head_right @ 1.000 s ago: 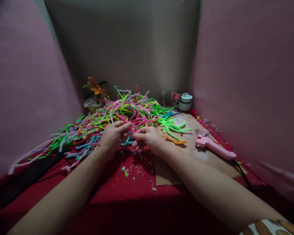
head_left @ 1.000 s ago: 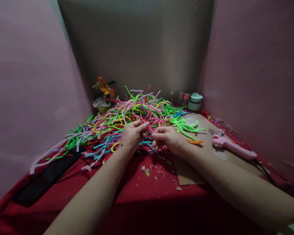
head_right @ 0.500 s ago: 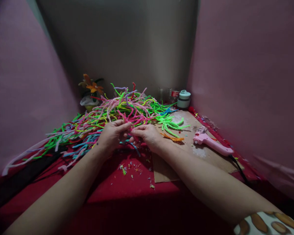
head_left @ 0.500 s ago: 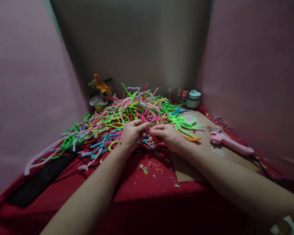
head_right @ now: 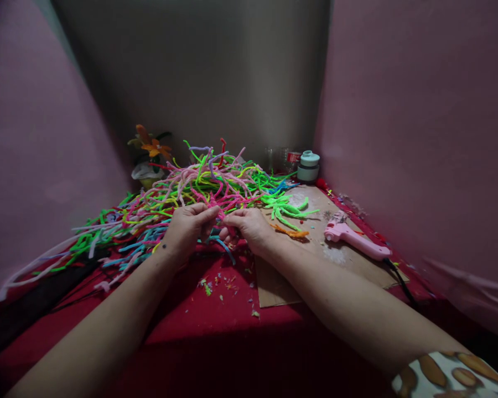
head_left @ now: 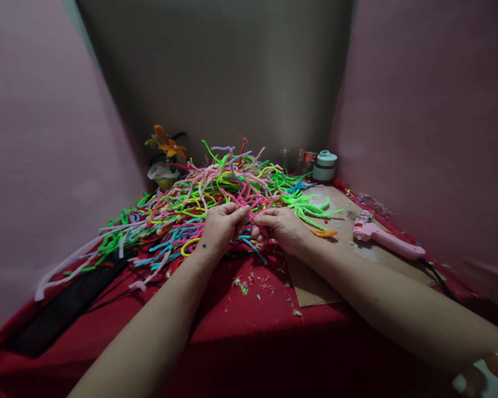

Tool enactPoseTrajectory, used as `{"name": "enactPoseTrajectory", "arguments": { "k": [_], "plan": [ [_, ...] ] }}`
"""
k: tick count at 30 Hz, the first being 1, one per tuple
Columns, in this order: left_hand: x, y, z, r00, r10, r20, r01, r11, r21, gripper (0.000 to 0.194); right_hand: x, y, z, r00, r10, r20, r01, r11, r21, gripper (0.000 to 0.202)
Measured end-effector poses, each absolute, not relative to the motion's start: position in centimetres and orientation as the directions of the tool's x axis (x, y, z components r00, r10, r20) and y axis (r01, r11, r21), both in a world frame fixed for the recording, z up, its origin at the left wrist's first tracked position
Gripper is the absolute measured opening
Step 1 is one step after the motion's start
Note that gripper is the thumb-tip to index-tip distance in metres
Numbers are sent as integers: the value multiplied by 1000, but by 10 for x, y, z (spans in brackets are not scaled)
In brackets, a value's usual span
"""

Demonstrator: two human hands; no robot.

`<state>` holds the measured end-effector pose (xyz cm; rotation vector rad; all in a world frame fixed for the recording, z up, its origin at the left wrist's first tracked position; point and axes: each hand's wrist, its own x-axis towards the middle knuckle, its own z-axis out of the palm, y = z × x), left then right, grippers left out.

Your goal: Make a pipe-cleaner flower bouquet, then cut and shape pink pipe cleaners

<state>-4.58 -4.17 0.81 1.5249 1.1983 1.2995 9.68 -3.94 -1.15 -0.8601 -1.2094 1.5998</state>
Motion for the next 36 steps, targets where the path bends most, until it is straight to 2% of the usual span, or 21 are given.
{"name": "enactPoseTrajectory", "arguments": {
  "k": [3, 7, 10, 14, 16, 20, 23, 25, 27, 28, 30, 32, 34, 36],
  "plan": [
    [-45, -43, 9, 54, 950, 308, 191, -313, 930, 30, 98, -37, -12, -326, 945, -5, -267, -97, -959, 10],
    [-49, -39, 11, 142, 868, 475, 275, -496, 824, 4, 100, -33, -15, -361, 932, 36, -293, -77, -953, 10],
    [-54, -34, 11, 241, 777, 582, 353, -629, 693, 6, 101, -31, -17, -410, 908, 88, -304, -45, -952, 15],
    [-61, -28, 9, 313, 698, 644, 431, -709, 559, 11, 101, -31, -17, -427, 897, 115, -306, -23, -952, 17],
    [-64, -27, 9, 357, 632, 688, 493, -753, 436, 10, 101, -32, -17, -420, 901, 108, -296, -24, -955, 14],
    [-68, -29, 15, 492, 460, 739, 623, -779, 70, 12, 103, -34, -15, -464, 882, 87, -255, -39, -966, 11],
    [-69, -35, 21, 639, 417, 646, 633, -762, -134, 17, 105, -35, -11, -506, 858, 92, -182, -2, -983, 12],
    [-67, -40, 24, 703, 438, 560, 612, -774, -164, 19, 106, -35, -8, -515, 852, 89, -97, 45, -994, 13],
    [-63, -45, 25, 691, 503, 520, 628, -773, -88, 19, 105, -35, -6, -498, 863, 88, 37, 122, -992, 14],
    [-61, -47, 26, 650, 562, 512, 659, -752, -10, 18, 104, -36, -5, -474, 874, 107, 130, 190, -973, 15],
    [-58, -50, 26, 501, 736, 455, 727, -644, 241, 16, 101, -40, -5, -411, 888, 207, 349, 363, -864, 17],
    [-55, -51, 27, 321, 908, 268, 701, -418, 577, 16, 99, -46, -6, -352, 859, 371, 547, 511, -663, 17],
    [-55, -50, 28, 229, 973, 27, 514, -145, 845, 18, 97, -53, -9, -320, 783, 534, 677, 583, -449, 16],
    [-56, -47, 28, 259, 956, -139, 256, 71, 964, 18, 96, -58, -12, -327, 679, 657, 741, 616, -267, 16]
  ]
}}
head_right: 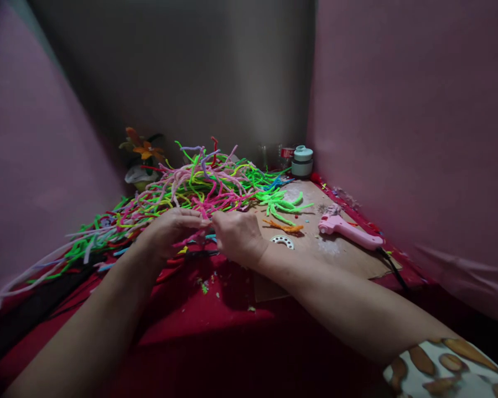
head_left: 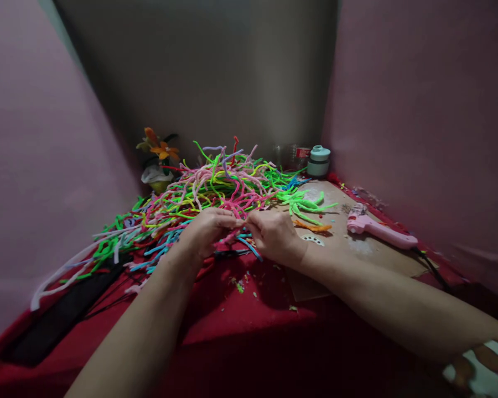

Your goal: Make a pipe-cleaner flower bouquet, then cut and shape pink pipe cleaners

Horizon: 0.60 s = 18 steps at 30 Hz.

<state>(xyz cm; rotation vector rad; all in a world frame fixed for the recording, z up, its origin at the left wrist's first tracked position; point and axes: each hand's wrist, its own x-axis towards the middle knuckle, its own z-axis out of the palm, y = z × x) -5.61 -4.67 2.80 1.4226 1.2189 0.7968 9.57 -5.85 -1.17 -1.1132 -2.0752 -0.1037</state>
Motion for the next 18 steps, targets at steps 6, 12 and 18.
{"name": "enactPoseTrajectory", "arguments": {
  "k": [6, 12, 18],
  "plan": [
    [-59, -44, 27, 430, 881, -196, -46, 239, 970, 16, 97, -61, -13, -290, 549, 784, 648, 715, -261, 20],
    [-67, -49, 35, 165, 919, 359, 140, -382, 914, 16, 96, -53, -7, -244, 817, 523, 50, 549, -834, 16],
    [-68, -53, 44, 409, 752, 516, 364, -653, 664, 18, 97, -50, -6, -397, 855, 334, -319, 213, -923, 15]
  ]
}}
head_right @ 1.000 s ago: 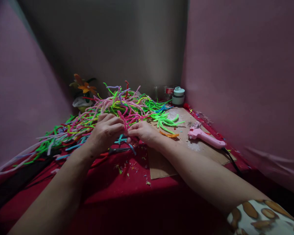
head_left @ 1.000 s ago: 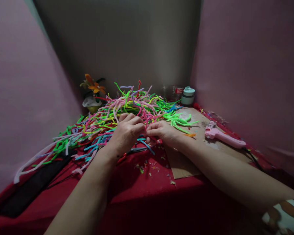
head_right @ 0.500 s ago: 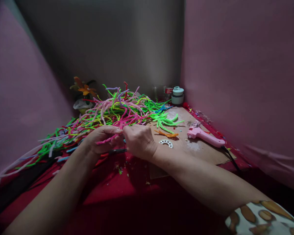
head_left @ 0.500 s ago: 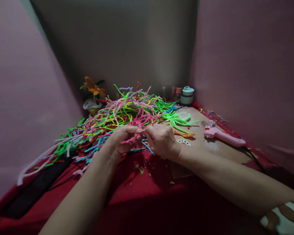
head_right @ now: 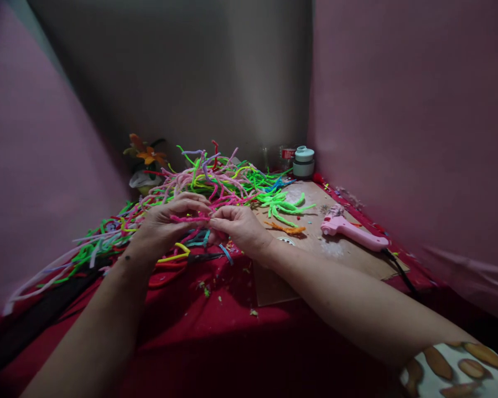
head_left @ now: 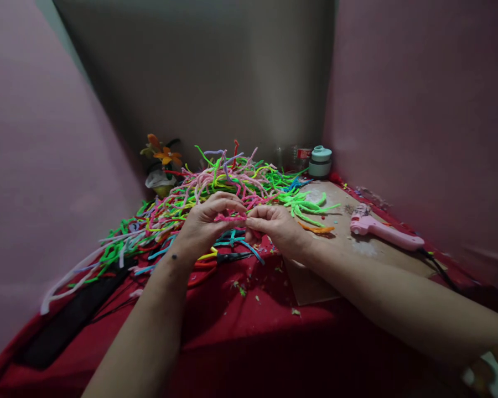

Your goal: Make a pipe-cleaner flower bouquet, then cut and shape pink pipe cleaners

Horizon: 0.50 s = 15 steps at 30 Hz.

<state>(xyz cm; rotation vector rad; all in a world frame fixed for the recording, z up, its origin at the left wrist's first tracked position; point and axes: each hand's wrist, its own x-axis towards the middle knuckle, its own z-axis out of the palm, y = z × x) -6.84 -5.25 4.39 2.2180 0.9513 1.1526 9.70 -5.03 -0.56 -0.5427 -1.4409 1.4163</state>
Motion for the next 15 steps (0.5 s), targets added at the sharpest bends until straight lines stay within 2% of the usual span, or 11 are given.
{"name": "enactPoseTrajectory", "arguments": {
  "k": [3, 6, 9, 12, 14, 15],
  "plan": [
    [-68, -52, 42, 447, 724, 525, 363, -683, 634, 14, 98, -50, -5, -413, 850, 328, -306, 210, -928, 15],
    [-68, -53, 39, 415, 756, 506, 394, -651, 649, 15, 97, -50, -4, -415, 857, 305, -234, 223, -946, 15],
    [-66, -54, 37, 360, 853, 379, 453, -515, 728, 22, 97, -53, -4, -370, 846, 383, -24, 403, -915, 16],
    [-64, -51, 32, 390, 901, 189, 392, -348, 852, 28, 97, -58, -8, -300, 739, 604, 291, 674, -680, 19],
    [-63, -48, 27, 425, 897, 118, 305, -265, 915, 29, 96, -60, -11, -290, 650, 703, 409, 748, -523, 19],
    [-63, -47, 25, 432, 896, 105, 272, -241, 932, 29, 96, -60, -12, -288, 627, 724, 434, 759, -485, 19]
  ]
}}
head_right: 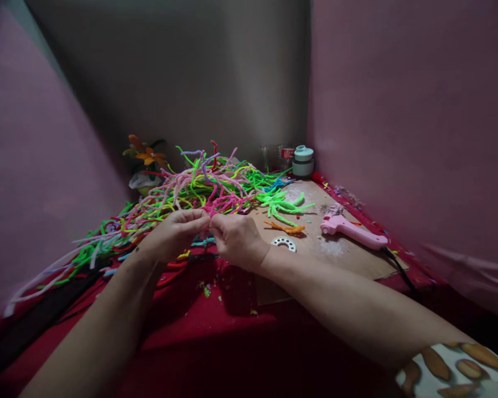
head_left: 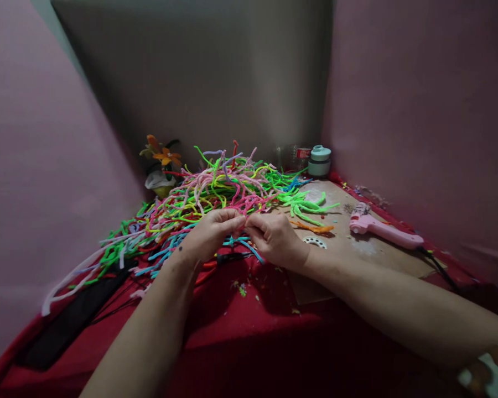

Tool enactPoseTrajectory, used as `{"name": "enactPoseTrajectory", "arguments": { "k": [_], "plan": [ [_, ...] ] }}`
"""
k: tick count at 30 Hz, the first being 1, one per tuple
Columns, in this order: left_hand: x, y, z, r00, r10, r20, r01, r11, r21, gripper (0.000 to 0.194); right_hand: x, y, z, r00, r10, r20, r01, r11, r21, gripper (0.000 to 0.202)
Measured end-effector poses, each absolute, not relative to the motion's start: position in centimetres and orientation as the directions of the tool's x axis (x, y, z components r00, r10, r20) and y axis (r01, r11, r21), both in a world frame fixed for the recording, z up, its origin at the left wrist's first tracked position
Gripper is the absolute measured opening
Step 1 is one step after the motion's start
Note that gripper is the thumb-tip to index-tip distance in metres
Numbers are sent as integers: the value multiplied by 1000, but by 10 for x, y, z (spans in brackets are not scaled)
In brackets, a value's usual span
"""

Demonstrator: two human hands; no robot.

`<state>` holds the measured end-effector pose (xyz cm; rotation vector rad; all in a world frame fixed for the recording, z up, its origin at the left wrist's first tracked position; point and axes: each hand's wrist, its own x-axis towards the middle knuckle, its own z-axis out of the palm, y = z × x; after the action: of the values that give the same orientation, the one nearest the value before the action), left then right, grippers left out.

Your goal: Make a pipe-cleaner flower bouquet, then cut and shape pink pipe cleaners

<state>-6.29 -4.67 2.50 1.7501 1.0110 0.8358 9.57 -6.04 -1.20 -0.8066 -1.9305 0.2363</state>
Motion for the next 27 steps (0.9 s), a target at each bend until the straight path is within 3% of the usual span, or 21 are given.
{"name": "enactPoseTrajectory", "arguments": {
  "k": [2, 5, 7, 9, 12, 19, 24, 27],
  "plan": [
    [-63, -45, 23, 421, 900, 111, 247, -232, 941, 28, 95, -60, -13, -277, 638, 718, 431, 751, -500, 18],
    [-62, -45, 24, 360, 917, 170, 291, -284, 914, 27, 94, -56, -11, -279, 758, 590, 247, 650, -718, 17],
    [-61, -47, 27, 325, 919, 224, 335, -333, 881, 26, 94, -52, -9, -321, 840, 437, 38, 472, -881, 18],
    [-60, -47, 29, 289, 919, 268, 372, -366, 853, 26, 95, -47, -9, -390, 876, 282, -133, 249, -959, 18],
    [-58, -47, 29, 243, 917, 316, 422, -393, 817, 26, 97, -43, -10, -420, 890, 175, -237, 78, -968, 16],
    [-56, -48, 27, 293, 873, 391, 511, -488, 708, 18, 97, -43, -10, -310, 923, 228, -238, 156, -959, 10],
    [-59, -47, 29, 177, 915, 363, 478, -402, 781, 18, 101, -40, -12, -429, 896, 117, -340, -40, -940, 17],
    [-60, -47, 31, 141, 921, 363, 451, -386, 805, 20, 102, -38, -14, -422, 901, 104, -331, -46, -943, 20]
  ]
}}
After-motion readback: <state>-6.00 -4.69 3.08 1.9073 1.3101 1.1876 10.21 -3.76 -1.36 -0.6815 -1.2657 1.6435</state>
